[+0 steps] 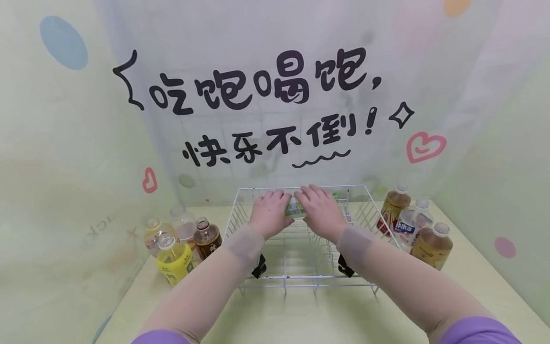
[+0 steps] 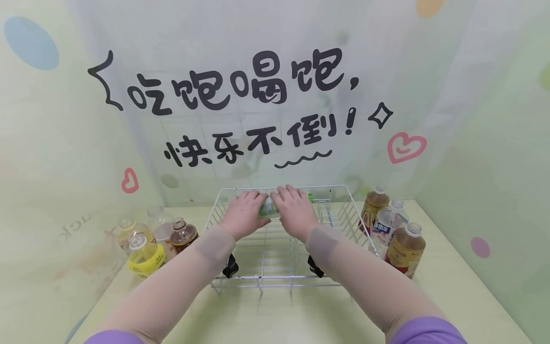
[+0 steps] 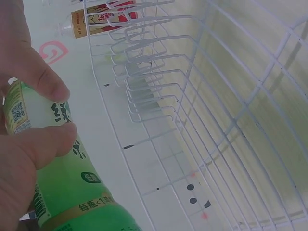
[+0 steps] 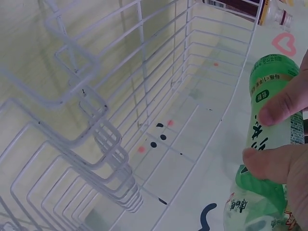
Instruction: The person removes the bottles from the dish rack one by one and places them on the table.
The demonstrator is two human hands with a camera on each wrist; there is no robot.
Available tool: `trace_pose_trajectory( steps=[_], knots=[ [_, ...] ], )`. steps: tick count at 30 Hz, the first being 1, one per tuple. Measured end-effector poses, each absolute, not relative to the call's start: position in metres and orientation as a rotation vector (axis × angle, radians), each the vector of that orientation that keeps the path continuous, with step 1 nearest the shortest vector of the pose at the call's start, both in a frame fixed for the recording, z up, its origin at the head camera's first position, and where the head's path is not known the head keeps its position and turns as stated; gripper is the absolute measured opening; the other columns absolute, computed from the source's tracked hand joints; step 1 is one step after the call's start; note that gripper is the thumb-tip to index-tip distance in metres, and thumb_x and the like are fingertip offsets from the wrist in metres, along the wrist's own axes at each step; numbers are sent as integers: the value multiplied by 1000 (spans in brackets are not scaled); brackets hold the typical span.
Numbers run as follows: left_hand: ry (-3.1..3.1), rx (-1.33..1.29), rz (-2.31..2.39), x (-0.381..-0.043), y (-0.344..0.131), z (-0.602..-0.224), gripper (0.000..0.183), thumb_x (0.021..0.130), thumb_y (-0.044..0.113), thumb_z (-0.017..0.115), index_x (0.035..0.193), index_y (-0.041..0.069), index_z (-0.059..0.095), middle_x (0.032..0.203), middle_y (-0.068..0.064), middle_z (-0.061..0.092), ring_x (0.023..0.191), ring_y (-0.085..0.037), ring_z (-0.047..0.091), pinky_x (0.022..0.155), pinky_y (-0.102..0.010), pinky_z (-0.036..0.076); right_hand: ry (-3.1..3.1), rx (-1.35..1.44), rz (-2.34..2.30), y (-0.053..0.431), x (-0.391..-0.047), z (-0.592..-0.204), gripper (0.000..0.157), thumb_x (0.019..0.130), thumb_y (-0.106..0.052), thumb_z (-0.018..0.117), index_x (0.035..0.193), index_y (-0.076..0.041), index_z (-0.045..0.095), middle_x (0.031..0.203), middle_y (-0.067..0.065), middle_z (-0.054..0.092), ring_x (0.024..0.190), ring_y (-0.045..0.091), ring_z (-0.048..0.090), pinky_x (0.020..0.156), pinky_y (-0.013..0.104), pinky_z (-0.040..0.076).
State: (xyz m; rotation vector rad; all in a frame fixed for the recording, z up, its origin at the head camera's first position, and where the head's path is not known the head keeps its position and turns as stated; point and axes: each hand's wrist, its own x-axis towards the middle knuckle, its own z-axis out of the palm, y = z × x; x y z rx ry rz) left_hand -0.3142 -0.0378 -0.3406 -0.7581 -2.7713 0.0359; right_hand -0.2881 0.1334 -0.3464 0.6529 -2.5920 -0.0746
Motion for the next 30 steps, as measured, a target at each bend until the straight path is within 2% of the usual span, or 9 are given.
trace_pose_trajectory(
  steps=[8, 16, 24, 30],
  knots=[
    [-2774, -759, 72, -313, -38, -340, 70, 83, 49, 70, 140, 14, 47, 134, -7, 52, 120, -27, 49, 100, -48, 42, -2635, 649, -4, 140, -279, -349, 82, 77, -25, 81, 146, -13, 39, 151, 16, 34, 138, 39, 30, 112, 54, 26],
    [-2766, -735, -30, -310, -43, -339, 69, 82, 44, 73, 137, 11, 48, 127, -6, 55, 113, -26, 52, 96, -45, 45, -2601, 657, 108, 154, -261, -345, 86, 75, -29, 83, 147, -13, 38, 151, 16, 34, 137, 41, 30, 112, 55, 24],
    [-2751, -683, -198, -308, -51, -339, 66, 81, 44, 75, 133, 11, 52, 122, -6, 55, 107, -26, 54, 91, -44, 47, -2507, 670, 241, 180, -230, -342, 81, 76, -32, 82, 143, -8, 43, 145, 19, 42, 132, 39, 38, 108, 55, 32],
    [-2742, -614, -513, -302, -56, -335, 67, 79, 43, 77, 132, 10, 54, 120, -6, 55, 100, -23, 53, 88, -41, 48, -2559, 505, 357, 209, -197, -357, 75, 81, -35, 77, 141, -5, 45, 141, 18, 45, 126, 38, 44, 100, 57, 39]
  ],
)
